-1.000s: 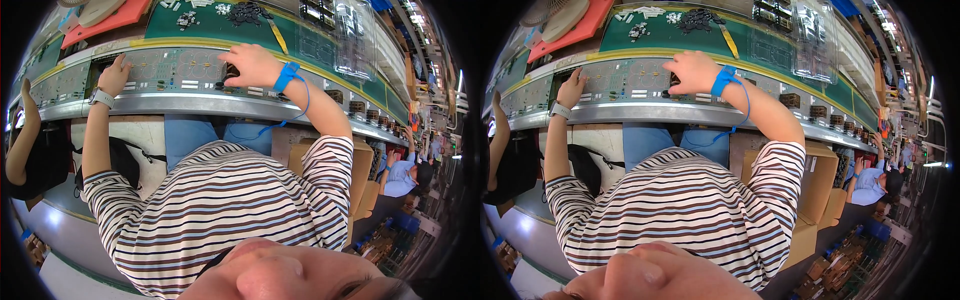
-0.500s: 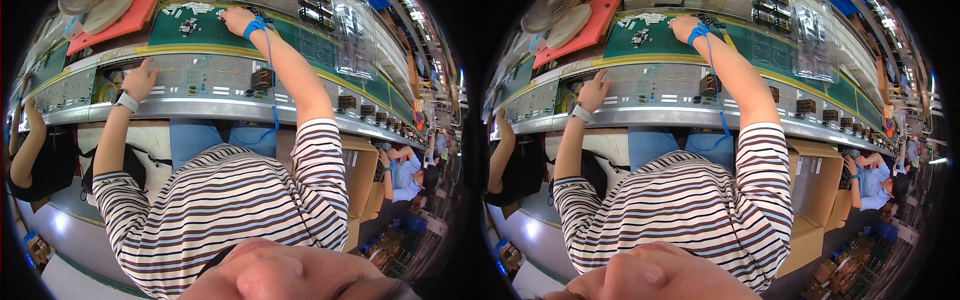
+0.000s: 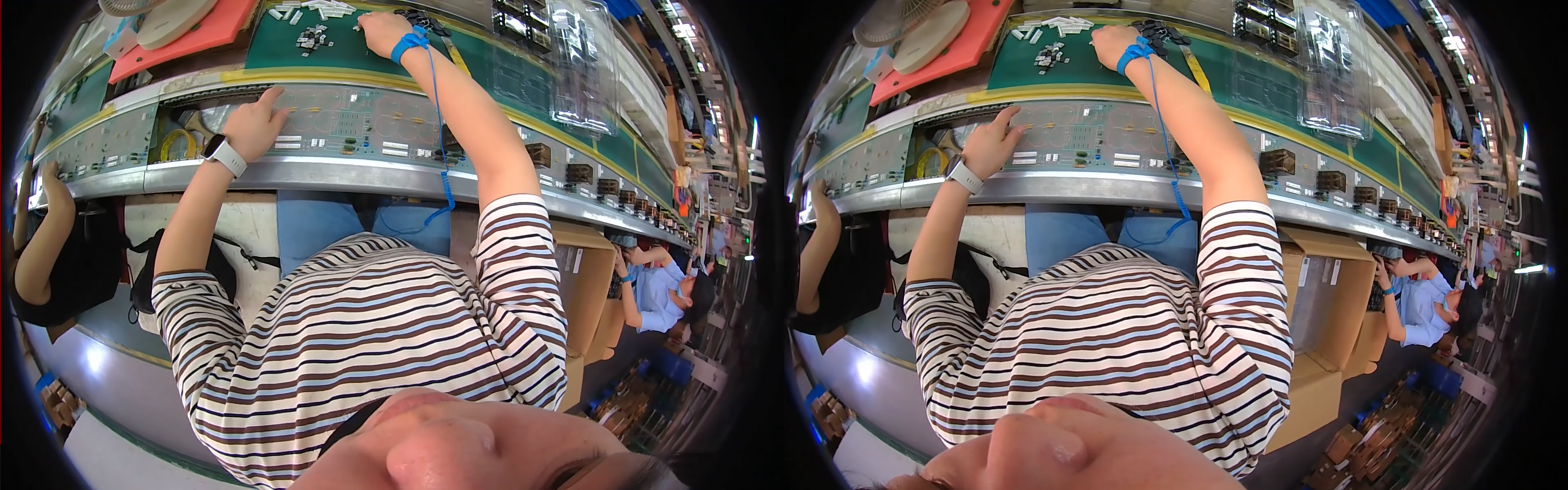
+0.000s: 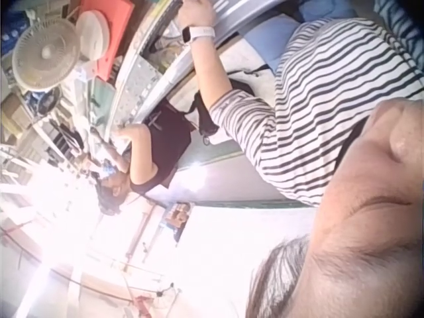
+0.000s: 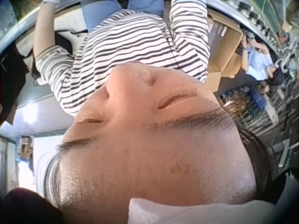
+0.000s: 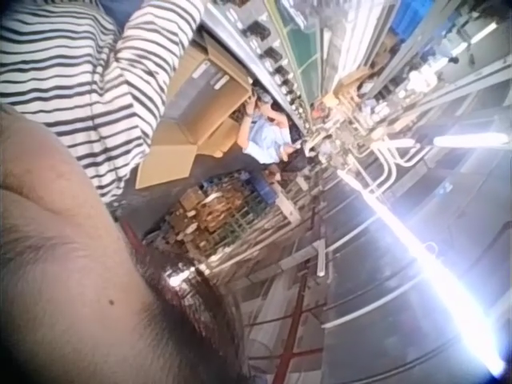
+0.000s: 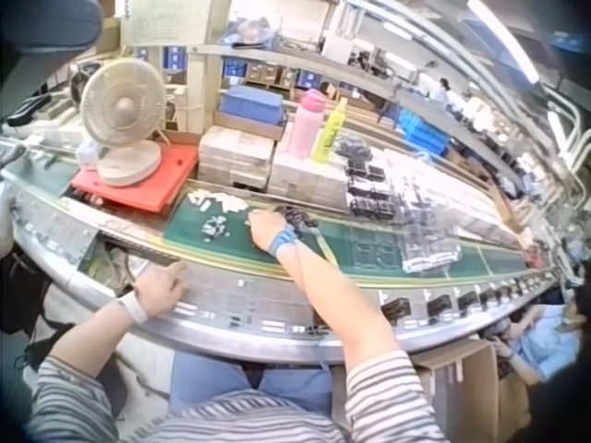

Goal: The person assembles electronic components by hand, inserting small parts into a circuit board or plastic casing on a conveyor belt while wearing an anti-static wrist strap.

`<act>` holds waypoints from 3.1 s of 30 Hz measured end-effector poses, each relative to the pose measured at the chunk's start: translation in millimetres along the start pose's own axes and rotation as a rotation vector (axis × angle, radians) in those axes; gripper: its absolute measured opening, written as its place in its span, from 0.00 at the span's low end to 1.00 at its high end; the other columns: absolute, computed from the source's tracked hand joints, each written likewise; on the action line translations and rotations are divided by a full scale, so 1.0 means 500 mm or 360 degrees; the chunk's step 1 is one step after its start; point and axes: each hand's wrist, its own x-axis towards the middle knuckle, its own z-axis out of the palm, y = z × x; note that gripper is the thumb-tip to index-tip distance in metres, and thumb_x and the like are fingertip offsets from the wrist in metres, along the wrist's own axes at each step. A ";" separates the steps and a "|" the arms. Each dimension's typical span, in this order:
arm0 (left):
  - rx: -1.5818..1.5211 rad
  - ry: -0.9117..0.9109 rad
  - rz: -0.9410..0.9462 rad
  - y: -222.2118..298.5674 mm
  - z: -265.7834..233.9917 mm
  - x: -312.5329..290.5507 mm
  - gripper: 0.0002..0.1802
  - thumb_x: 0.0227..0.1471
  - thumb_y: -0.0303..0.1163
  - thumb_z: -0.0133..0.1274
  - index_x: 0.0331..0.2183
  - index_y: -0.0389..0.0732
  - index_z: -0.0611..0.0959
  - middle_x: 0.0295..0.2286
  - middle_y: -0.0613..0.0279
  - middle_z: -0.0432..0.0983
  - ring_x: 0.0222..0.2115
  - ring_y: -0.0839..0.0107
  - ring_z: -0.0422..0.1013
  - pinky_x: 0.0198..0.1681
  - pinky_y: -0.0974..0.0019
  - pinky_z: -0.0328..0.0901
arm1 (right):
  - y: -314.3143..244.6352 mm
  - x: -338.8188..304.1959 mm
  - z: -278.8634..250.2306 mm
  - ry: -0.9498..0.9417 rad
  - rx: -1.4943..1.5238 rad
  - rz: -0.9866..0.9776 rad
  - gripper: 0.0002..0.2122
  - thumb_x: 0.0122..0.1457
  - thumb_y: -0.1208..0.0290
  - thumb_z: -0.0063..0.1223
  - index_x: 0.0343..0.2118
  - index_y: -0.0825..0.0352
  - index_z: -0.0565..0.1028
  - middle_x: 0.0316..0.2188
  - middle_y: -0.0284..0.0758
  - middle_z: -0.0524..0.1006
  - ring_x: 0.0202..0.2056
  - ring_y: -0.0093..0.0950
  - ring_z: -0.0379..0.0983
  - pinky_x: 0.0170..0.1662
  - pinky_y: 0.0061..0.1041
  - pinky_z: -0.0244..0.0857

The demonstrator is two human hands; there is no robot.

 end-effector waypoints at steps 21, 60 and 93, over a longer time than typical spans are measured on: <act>0.0294 0.0320 0.0136 0.021 0.023 0.218 0.13 0.47 0.36 0.47 0.34 0.40 0.76 0.32 0.50 0.72 0.33 0.53 0.70 0.35 0.57 0.66 | -0.115 -0.257 -0.085 -0.0044 0.0983 -0.0218 0.06 0.48 0.74 0.44 0.28 0.66 0.73 0.27 0.41 0.74 0.32 0.39 0.70 0.35 0.34 0.64; -0.0264 -0.0152 0.1181 0.156 0.096 0.093 0.06 0.40 0.25 0.52 0.27 0.39 0.75 0.24 0.56 0.72 0.27 0.56 0.69 0.31 0.60 0.64 | 0.066 -0.141 -0.014 -0.0075 -0.0113 0.0276 0.18 0.50 0.69 0.46 0.46 0.57 0.68 0.40 0.41 0.70 0.40 0.40 0.68 0.43 0.38 0.63; -0.0685 -0.0082 0.0372 0.053 -0.003 0.204 0.10 0.43 0.28 0.46 0.32 0.39 0.76 0.19 0.68 0.70 0.20 0.81 0.65 0.25 0.76 0.61 | 0.002 -0.171 -0.068 0.0496 0.0543 -0.0114 0.08 0.48 0.77 0.45 0.32 0.64 0.72 0.28 0.39 0.71 0.32 0.39 0.69 0.36 0.34 0.65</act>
